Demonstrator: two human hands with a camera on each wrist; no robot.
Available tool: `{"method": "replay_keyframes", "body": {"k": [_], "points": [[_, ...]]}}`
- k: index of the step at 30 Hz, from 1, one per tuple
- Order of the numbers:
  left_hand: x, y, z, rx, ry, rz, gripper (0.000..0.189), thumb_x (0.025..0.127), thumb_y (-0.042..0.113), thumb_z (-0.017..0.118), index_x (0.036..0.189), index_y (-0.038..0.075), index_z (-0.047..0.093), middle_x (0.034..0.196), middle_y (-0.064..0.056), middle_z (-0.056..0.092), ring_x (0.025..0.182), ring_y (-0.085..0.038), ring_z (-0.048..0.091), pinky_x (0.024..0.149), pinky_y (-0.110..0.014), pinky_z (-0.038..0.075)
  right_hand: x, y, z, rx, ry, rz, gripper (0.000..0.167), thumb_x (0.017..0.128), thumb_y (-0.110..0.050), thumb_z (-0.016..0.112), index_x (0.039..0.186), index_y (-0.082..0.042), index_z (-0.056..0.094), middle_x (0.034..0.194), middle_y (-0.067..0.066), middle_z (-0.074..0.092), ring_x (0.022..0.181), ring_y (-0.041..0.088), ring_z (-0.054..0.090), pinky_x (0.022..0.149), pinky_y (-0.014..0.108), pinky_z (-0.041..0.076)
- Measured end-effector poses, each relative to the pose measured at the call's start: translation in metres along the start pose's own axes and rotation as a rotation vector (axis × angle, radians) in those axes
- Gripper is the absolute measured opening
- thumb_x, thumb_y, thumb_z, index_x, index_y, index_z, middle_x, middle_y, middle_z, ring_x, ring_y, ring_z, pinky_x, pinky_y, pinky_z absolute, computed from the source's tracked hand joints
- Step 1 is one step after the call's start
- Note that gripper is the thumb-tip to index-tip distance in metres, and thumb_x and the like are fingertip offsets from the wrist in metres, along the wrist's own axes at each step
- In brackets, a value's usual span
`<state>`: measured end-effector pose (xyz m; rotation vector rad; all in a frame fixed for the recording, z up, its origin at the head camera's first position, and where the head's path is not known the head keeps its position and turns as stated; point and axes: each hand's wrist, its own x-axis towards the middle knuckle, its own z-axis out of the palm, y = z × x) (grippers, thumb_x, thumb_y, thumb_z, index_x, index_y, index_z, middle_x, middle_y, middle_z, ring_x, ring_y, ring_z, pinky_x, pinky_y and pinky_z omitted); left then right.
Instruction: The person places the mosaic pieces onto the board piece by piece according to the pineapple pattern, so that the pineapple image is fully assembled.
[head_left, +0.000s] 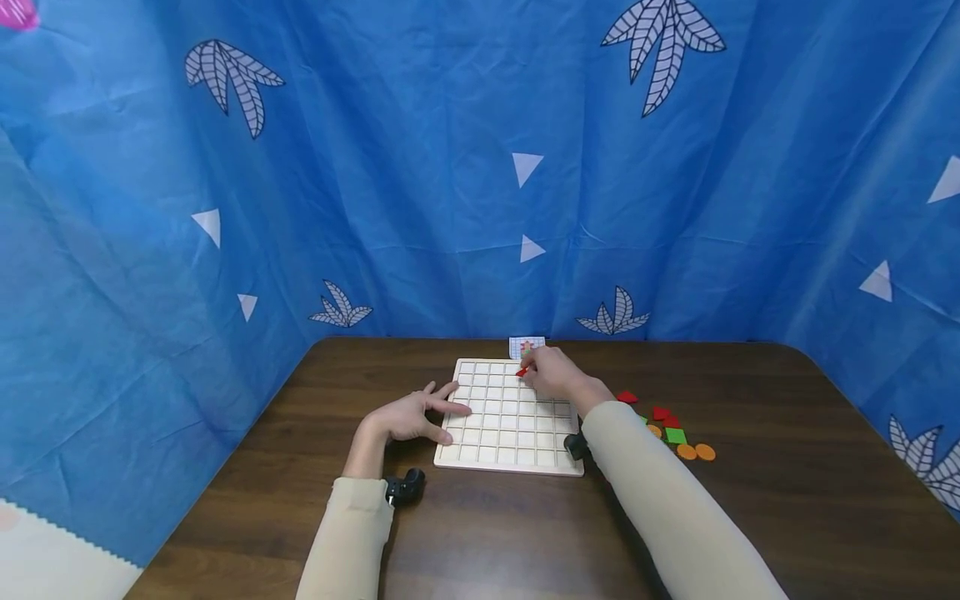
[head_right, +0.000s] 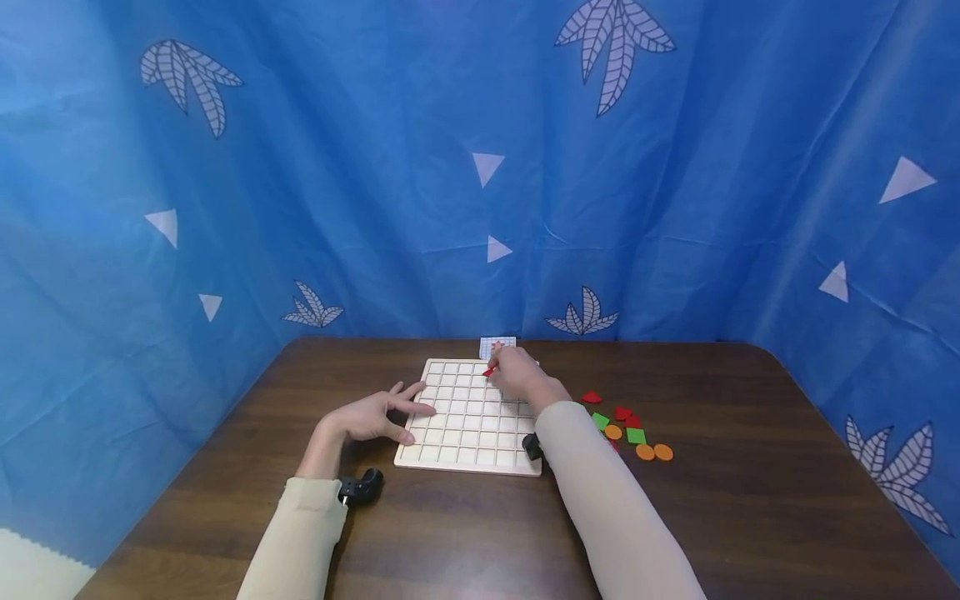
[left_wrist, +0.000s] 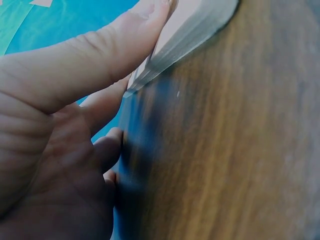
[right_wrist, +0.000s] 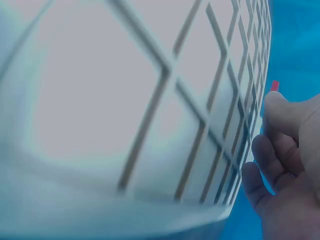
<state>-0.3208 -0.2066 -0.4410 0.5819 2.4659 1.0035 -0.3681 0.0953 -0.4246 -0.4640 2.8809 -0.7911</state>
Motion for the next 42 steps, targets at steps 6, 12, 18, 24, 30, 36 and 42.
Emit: {"method": "replay_keyframes", "body": {"k": [6,12,18,24,30,36,42], "points": [[0.000,0.000,-0.002,0.013,-0.015,0.011,0.053,0.084,0.020,0.085,0.134,0.030,0.071,0.173,-0.002,0.022,0.160,-0.043,-0.007,0.122,-0.074,0.005,0.003,-0.010,0.011,-0.019,-0.002,-0.054,0.022,0.100,-0.007,0.064,0.120,-0.003,0.072,0.101,0.006,0.070,0.092,0.018,0.059,0.089,0.035,0.053],[0.001,0.000,-0.001,0.005,-0.021,0.016,0.053,0.084,0.020,0.085,0.135,0.029,0.071,0.173,-0.003,0.022,0.160,-0.043,-0.008,0.121,-0.074,0.005,0.004,-0.013,0.018,-0.003,0.013,-0.057,0.022,0.098,-0.005,0.063,0.118,-0.004,0.073,0.094,0.004,0.067,0.086,0.018,0.057,0.085,0.035,0.051],[0.003,0.001,-0.001,0.015,-0.014,0.000,0.054,0.083,0.021,0.086,0.134,0.031,0.071,0.173,-0.002,0.024,0.161,-0.041,-0.007,0.122,-0.073,0.007,0.006,-0.013,0.019,-0.015,0.028,-0.041,0.024,0.096,-0.005,0.062,0.117,-0.006,0.073,0.095,0.006,0.068,0.090,0.020,0.058,0.087,0.038,0.052],[0.004,0.001,-0.001,0.011,-0.015,0.004,0.054,0.083,0.021,0.086,0.134,0.031,0.070,0.173,-0.003,0.023,0.161,-0.042,-0.007,0.122,-0.073,0.008,0.006,-0.012,0.017,-0.026,0.022,-0.050,0.025,0.095,-0.004,0.060,0.115,-0.007,0.074,0.095,0.005,0.068,0.090,0.020,0.058,0.087,0.037,0.052],[0.001,0.002,-0.002,-0.001,-0.018,0.018,0.054,0.083,0.019,0.086,0.134,0.029,0.071,0.173,-0.004,0.023,0.160,-0.043,-0.007,0.123,-0.073,0.007,0.005,-0.012,0.015,-0.015,0.014,-0.064,0.025,0.092,-0.002,0.059,0.110,-0.009,0.076,0.092,0.004,0.068,0.087,0.019,0.058,0.082,0.034,0.050],[-0.001,0.002,-0.003,-0.010,-0.013,0.011,0.054,0.083,0.019,0.086,0.134,0.029,0.071,0.172,-0.004,0.024,0.160,-0.042,-0.007,0.122,-0.073,0.007,0.003,-0.012,0.013,-0.001,0.015,-0.094,0.028,0.093,-0.002,0.058,0.113,-0.009,0.076,0.093,0.003,0.069,0.087,0.018,0.058,0.083,0.034,0.050],[0.000,0.001,-0.003,-0.010,-0.007,0.007,0.054,0.082,0.020,0.086,0.133,0.030,0.071,0.172,-0.003,0.024,0.161,-0.042,-0.007,0.122,-0.073,0.007,-0.002,-0.004,0.007,0.063,0.009,-0.068,0.027,0.097,-0.007,0.061,0.121,-0.009,0.073,0.097,0.004,0.067,0.091,0.019,0.057,0.084,0.035,0.049]]}}
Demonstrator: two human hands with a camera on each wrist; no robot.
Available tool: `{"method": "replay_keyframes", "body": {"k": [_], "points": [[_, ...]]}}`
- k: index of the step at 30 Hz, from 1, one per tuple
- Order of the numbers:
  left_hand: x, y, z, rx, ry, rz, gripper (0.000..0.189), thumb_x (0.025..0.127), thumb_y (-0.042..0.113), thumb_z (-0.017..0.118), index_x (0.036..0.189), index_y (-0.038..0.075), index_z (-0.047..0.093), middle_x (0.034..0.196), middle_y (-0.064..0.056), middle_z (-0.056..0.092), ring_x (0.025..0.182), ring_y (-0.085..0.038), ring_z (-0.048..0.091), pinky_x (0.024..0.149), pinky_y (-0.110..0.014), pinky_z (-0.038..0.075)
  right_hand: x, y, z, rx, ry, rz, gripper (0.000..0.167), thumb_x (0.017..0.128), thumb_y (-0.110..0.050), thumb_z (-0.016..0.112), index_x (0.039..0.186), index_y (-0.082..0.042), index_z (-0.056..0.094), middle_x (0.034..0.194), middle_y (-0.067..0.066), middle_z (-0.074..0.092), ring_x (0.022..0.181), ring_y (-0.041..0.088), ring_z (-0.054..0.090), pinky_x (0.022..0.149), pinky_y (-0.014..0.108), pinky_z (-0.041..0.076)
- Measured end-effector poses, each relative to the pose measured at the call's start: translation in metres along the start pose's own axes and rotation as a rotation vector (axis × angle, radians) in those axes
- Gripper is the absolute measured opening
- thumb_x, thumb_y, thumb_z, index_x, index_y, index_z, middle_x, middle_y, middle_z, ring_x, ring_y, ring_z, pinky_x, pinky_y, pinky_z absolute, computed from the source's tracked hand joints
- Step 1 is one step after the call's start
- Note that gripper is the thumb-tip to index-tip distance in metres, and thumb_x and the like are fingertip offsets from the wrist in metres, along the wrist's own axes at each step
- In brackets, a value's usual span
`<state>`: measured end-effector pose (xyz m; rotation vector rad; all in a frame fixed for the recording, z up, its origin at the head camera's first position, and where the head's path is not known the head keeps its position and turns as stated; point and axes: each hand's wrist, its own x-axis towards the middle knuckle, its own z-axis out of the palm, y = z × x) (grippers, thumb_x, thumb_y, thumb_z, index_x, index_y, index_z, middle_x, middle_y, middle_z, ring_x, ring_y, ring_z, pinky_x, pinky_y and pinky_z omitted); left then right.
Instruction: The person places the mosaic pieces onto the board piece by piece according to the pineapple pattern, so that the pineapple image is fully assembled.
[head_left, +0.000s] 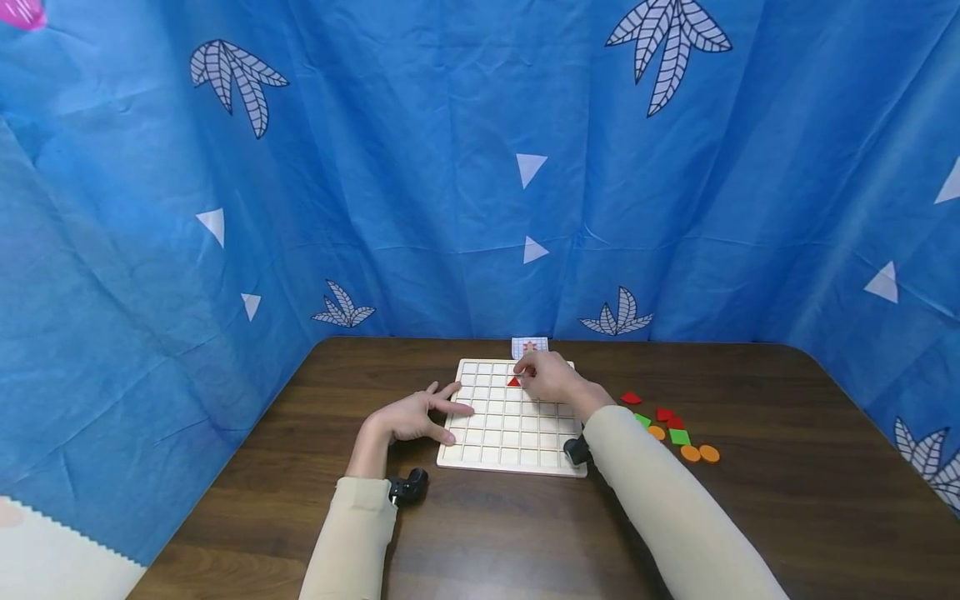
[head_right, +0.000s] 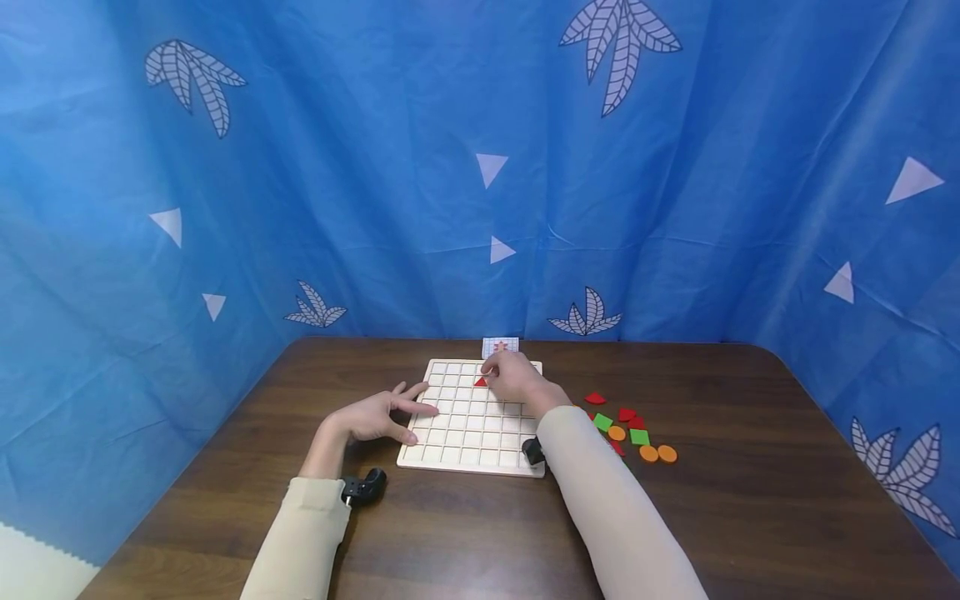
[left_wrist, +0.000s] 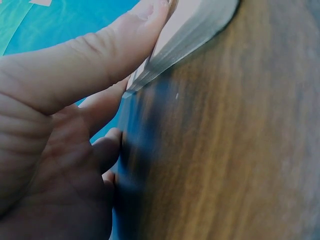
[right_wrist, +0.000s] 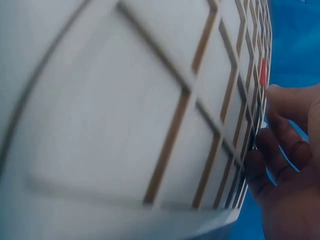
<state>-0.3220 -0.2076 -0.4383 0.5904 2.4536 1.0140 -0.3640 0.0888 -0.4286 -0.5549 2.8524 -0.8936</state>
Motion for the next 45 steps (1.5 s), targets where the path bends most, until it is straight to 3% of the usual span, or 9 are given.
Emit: {"method": "replay_keyframes", "body": {"k": [13,22,31,39,45], "points": [[-0.001,-0.006,0.001,-0.004,-0.001,0.010,0.056,0.082,0.019,0.087,0.134,0.029,0.071,0.173,-0.002,0.023,0.161,-0.041,-0.007,0.124,-0.071,0.007,-0.012,0.022,-0.018,0.082,-0.009,0.007,0.026,0.098,-0.008,0.063,0.122,-0.006,0.072,0.101,0.006,0.065,0.091,0.020,0.054,0.079,0.032,0.048],[-0.001,-0.006,0.001,0.004,0.002,0.016,0.055,0.082,0.017,0.086,0.134,0.028,0.071,0.173,-0.002,0.023,0.160,-0.042,-0.007,0.124,-0.071,0.008,-0.028,0.035,-0.040,0.068,-0.019,0.004,0.026,0.099,-0.012,0.066,0.124,-0.006,0.073,0.102,0.007,0.066,0.090,0.022,0.055,0.073,0.031,0.047],[0.000,-0.002,0.000,0.017,0.002,0.010,0.055,0.082,0.020,0.086,0.134,0.030,0.071,0.172,-0.001,0.024,0.161,-0.042,-0.006,0.123,-0.071,0.008,-0.045,0.060,-0.059,0.102,-0.038,0.041,0.027,0.099,-0.015,0.069,0.125,-0.009,0.072,0.115,0.008,0.071,0.100,0.025,0.060,0.091,0.039,0.056],[0.000,0.000,-0.001,0.008,0.005,0.010,0.054,0.083,0.018,0.086,0.133,0.029,0.071,0.172,-0.002,0.024,0.161,-0.042,-0.006,0.123,-0.072,0.007,-0.060,0.088,-0.073,0.127,-0.049,0.043,0.031,0.098,-0.012,0.069,0.128,-0.007,0.071,0.118,0.011,0.073,0.101,0.024,0.062,0.089,0.037,0.057],[0.001,-0.004,0.000,0.025,-0.004,0.007,0.055,0.083,0.021,0.086,0.135,0.030,0.070,0.173,0.000,0.022,0.161,-0.041,-0.007,0.123,-0.072,0.006,-0.075,0.108,-0.085,0.151,-0.088,0.056,0.035,0.096,-0.010,0.071,0.131,-0.006,0.069,0.120,0.012,0.074,0.104,0.025,0.064,0.093,0.042,0.058]]}}
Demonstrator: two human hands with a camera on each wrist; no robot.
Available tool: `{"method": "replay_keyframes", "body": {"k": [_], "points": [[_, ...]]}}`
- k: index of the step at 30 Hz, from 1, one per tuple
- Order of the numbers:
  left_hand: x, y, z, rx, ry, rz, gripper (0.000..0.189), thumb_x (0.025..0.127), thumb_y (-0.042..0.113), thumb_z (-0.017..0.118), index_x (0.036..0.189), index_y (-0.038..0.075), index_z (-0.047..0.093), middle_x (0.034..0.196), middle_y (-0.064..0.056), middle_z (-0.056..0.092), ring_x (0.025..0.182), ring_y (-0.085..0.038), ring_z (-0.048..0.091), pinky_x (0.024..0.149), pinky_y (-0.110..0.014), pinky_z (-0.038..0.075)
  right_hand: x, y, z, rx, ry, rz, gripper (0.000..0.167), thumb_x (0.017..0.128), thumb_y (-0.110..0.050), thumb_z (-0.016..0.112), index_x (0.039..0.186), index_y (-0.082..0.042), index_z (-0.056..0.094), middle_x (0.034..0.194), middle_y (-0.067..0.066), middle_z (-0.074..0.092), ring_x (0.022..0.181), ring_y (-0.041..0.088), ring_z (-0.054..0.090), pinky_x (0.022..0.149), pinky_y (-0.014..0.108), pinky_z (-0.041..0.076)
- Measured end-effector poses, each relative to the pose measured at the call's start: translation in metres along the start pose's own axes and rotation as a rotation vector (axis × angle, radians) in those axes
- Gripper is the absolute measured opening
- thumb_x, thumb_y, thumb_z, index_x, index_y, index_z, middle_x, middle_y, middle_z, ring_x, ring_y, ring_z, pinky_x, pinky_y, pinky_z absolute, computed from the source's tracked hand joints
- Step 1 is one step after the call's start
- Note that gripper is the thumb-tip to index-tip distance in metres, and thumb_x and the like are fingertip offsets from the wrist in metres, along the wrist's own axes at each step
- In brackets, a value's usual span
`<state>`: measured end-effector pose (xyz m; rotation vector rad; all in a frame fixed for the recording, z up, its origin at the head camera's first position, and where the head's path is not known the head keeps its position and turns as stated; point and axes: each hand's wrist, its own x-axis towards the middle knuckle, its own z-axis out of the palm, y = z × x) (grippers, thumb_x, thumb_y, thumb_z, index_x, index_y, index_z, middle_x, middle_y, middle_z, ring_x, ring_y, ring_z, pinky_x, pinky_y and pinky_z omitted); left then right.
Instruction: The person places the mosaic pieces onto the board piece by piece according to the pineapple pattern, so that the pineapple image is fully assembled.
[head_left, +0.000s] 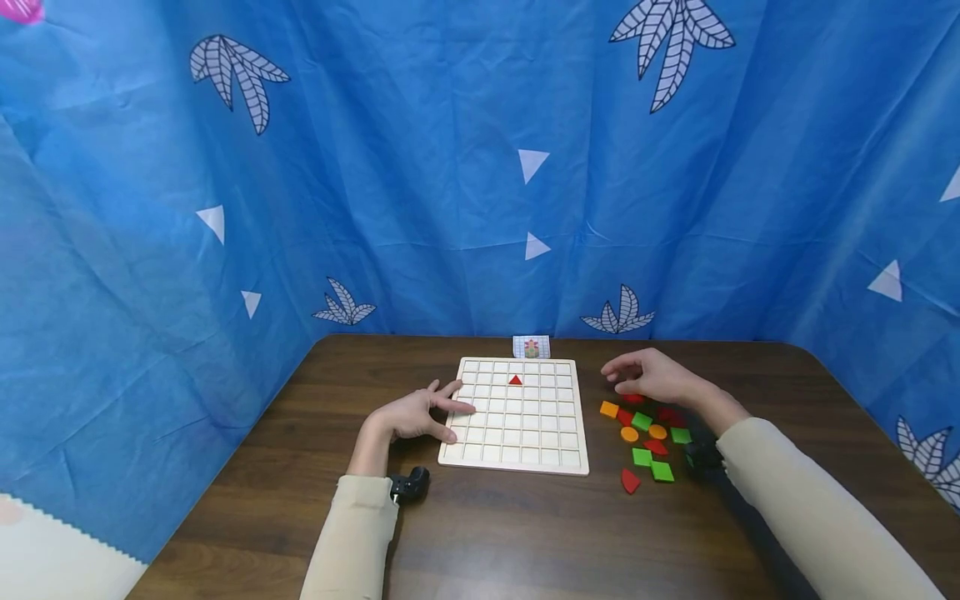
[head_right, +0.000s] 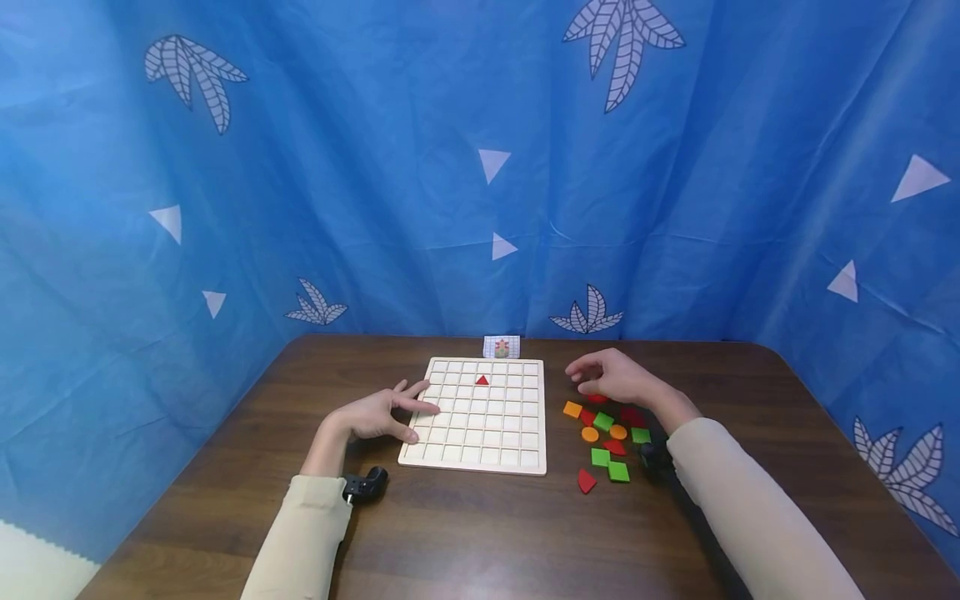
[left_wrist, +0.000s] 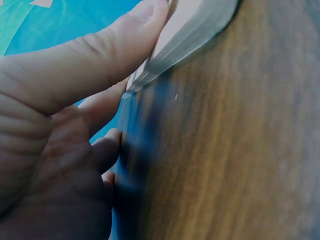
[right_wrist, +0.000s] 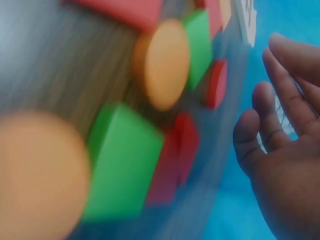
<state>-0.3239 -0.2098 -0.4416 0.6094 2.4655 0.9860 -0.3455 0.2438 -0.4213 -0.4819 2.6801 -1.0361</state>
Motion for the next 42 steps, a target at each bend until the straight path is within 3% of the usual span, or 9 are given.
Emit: {"method": "replay_keyframes", "body": {"k": [12,27,32,36,42], "points": [[0.001,0.001,0.001,-0.025,0.007,-0.016,0.054,0.082,0.020,0.087,0.132,0.033,0.072,0.173,0.002,0.023,0.161,-0.039,-0.008,0.122,-0.074,0.006,-0.015,0.026,-0.015,0.041,-0.062,0.024,0.041,0.092,-0.008,0.074,0.133,-0.003,0.067,0.120,0.015,0.069,0.097,0.025,0.055,0.082,0.033,0.050],[0.000,0.001,0.000,-0.011,0.004,-0.005,0.054,0.082,0.020,0.087,0.133,0.031,0.071,0.173,-0.002,0.023,0.161,-0.041,-0.007,0.123,-0.072,0.006,-0.010,0.040,-0.023,0.069,-0.142,0.086,0.041,0.090,-0.007,0.078,0.129,-0.003,0.070,0.089,0.005,0.056,0.089,0.023,0.051,0.078,0.034,0.044],[-0.002,0.003,0.000,-0.016,0.002,0.001,0.055,0.082,0.020,0.087,0.134,0.030,0.071,0.173,-0.002,0.023,0.161,-0.042,-0.007,0.123,-0.072,0.006,-0.008,0.042,-0.025,0.065,-0.166,0.061,0.039,0.091,-0.008,0.077,0.129,-0.003,0.071,0.080,0.003,0.052,0.081,0.022,0.050,0.074,0.032,0.042],[-0.002,0.004,0.000,-0.020,-0.001,0.000,0.054,0.083,0.019,0.086,0.134,0.029,0.071,0.173,-0.003,0.023,0.160,-0.042,-0.007,0.123,-0.073,0.005,-0.009,0.043,-0.026,0.047,-0.177,0.011,0.035,0.091,-0.009,0.076,0.125,-0.001,0.072,0.078,0.001,0.052,0.076,0.020,0.050,0.070,0.030,0.041],[-0.002,0.004,0.000,-0.013,0.004,-0.005,0.054,0.083,0.020,0.086,0.134,0.029,0.071,0.173,-0.003,0.023,0.161,-0.042,-0.007,0.123,-0.072,0.005,-0.008,0.042,-0.023,0.047,-0.162,0.058,0.032,0.091,-0.008,0.077,0.122,-0.004,0.074,0.079,0.002,0.052,0.078,0.020,0.050,0.071,0.030,0.042]]}}
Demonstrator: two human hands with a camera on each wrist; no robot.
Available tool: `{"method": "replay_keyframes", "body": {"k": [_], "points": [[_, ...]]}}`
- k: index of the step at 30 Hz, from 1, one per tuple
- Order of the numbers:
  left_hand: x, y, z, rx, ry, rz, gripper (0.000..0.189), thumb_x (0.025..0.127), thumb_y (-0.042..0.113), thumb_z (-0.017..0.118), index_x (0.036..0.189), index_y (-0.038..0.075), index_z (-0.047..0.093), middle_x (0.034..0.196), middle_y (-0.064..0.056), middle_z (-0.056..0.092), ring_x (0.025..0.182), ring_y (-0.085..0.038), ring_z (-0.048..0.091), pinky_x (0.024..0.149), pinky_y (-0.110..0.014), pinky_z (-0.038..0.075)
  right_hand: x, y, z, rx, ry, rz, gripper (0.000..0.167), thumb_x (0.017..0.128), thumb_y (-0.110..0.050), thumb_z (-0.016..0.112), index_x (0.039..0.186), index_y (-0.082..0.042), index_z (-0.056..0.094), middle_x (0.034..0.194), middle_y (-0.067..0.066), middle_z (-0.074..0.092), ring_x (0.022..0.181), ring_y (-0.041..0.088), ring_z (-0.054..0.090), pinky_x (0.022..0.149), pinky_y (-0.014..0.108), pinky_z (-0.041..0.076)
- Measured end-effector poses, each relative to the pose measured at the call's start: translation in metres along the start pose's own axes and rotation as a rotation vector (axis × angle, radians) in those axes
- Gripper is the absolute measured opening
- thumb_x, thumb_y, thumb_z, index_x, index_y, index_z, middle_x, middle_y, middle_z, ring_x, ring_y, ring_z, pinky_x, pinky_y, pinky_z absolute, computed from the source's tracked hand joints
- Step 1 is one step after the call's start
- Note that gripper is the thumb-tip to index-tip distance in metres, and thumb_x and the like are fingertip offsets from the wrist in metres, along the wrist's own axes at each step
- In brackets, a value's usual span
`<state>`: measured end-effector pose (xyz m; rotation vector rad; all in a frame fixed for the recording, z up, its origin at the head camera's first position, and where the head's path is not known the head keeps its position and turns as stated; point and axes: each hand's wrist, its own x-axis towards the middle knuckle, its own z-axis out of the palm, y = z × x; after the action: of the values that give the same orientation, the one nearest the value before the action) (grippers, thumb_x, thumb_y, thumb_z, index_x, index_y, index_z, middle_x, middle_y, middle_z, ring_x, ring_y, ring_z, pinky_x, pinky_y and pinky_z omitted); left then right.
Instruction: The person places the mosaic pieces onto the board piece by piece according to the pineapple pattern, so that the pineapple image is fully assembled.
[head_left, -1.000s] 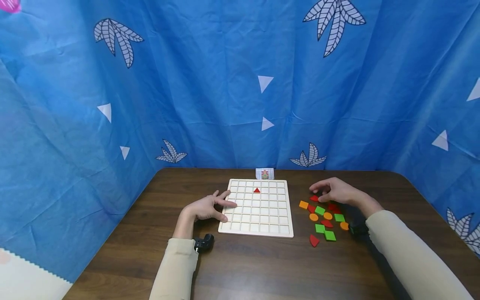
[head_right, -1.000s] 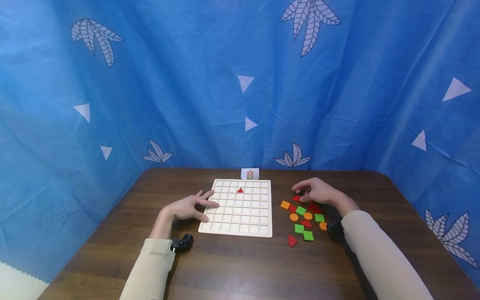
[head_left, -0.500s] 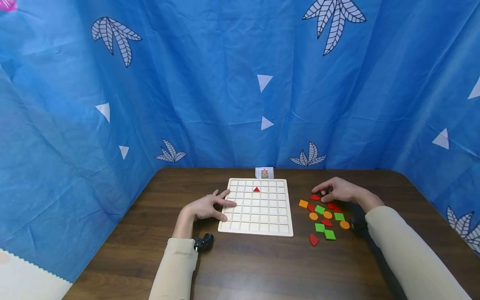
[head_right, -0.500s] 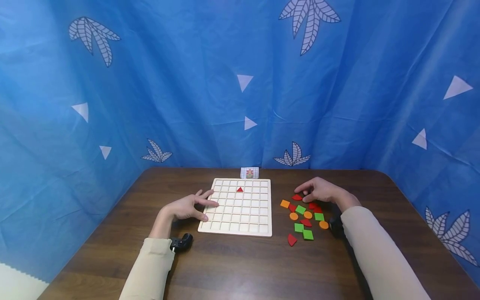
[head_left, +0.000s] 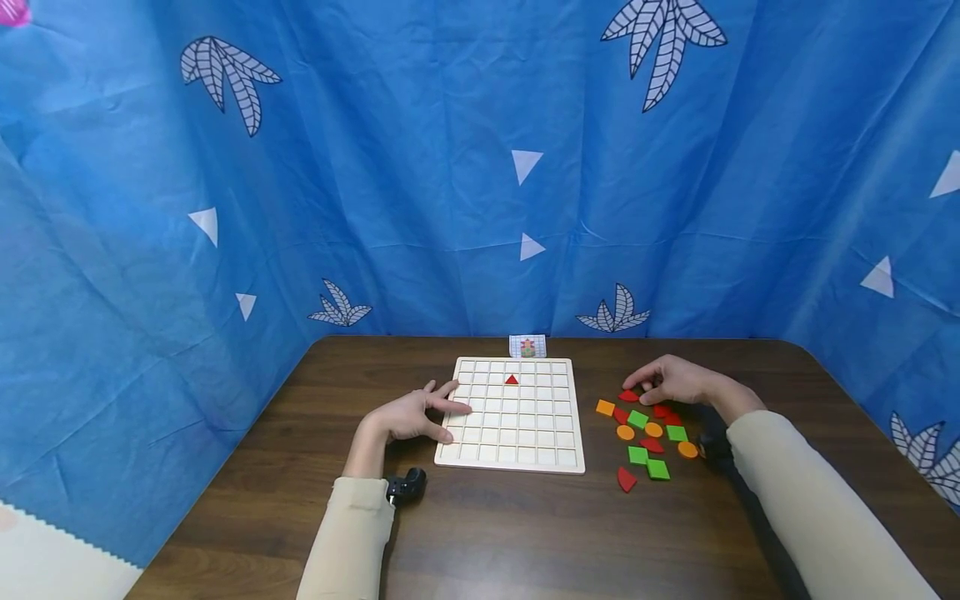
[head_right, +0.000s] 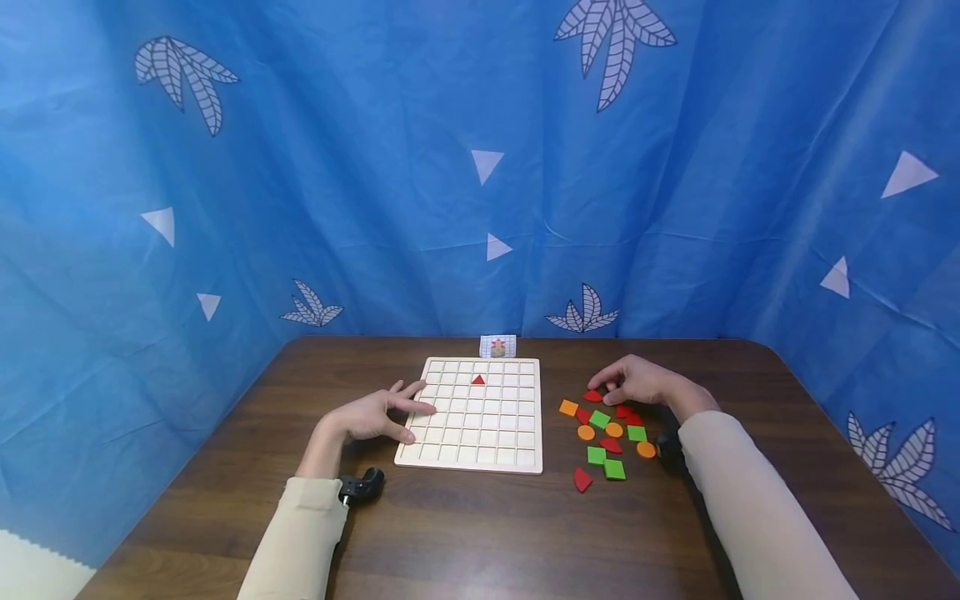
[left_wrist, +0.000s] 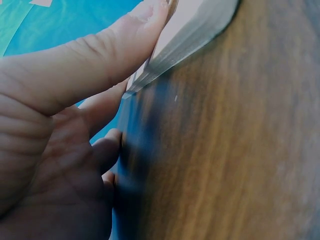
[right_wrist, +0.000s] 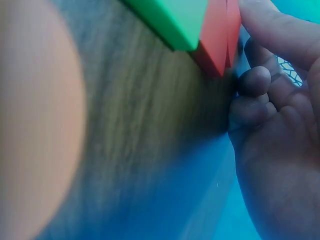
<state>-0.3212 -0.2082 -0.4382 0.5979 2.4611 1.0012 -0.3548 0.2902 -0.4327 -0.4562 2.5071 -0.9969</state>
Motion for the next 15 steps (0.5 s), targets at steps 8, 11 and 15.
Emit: {"method": "replay_keyframes", "body": {"k": [8,11,15], "points": [[0.000,-0.001,0.001,-0.012,-0.002,0.002,0.054,0.082,0.018,0.086,0.134,0.028,0.071,0.173,-0.004,0.023,0.160,-0.042,-0.007,0.122,-0.073,0.005,0.000,-0.004,0.004,-0.024,0.025,0.020,0.031,0.094,-0.013,0.075,0.124,-0.005,0.072,0.084,0.004,0.055,0.083,0.022,0.052,0.075,0.033,0.043],[0.000,-0.002,0.001,-0.007,0.000,-0.004,0.055,0.082,0.019,0.086,0.134,0.029,0.071,0.173,-0.004,0.023,0.161,-0.041,-0.007,0.123,-0.073,0.005,0.000,-0.008,0.005,-0.020,0.038,0.022,0.032,0.096,-0.016,0.073,0.125,-0.004,0.070,0.084,0.004,0.055,0.083,0.022,0.053,0.075,0.033,0.043],[0.002,-0.001,0.000,0.001,0.007,-0.012,0.055,0.082,0.019,0.086,0.133,0.031,0.072,0.172,-0.002,0.024,0.161,-0.040,-0.007,0.123,-0.072,0.006,0.003,-0.017,0.008,0.001,0.073,0.028,0.033,0.096,-0.017,0.073,0.126,-0.002,0.069,0.083,0.005,0.054,0.083,0.022,0.052,0.076,0.034,0.043]]}}
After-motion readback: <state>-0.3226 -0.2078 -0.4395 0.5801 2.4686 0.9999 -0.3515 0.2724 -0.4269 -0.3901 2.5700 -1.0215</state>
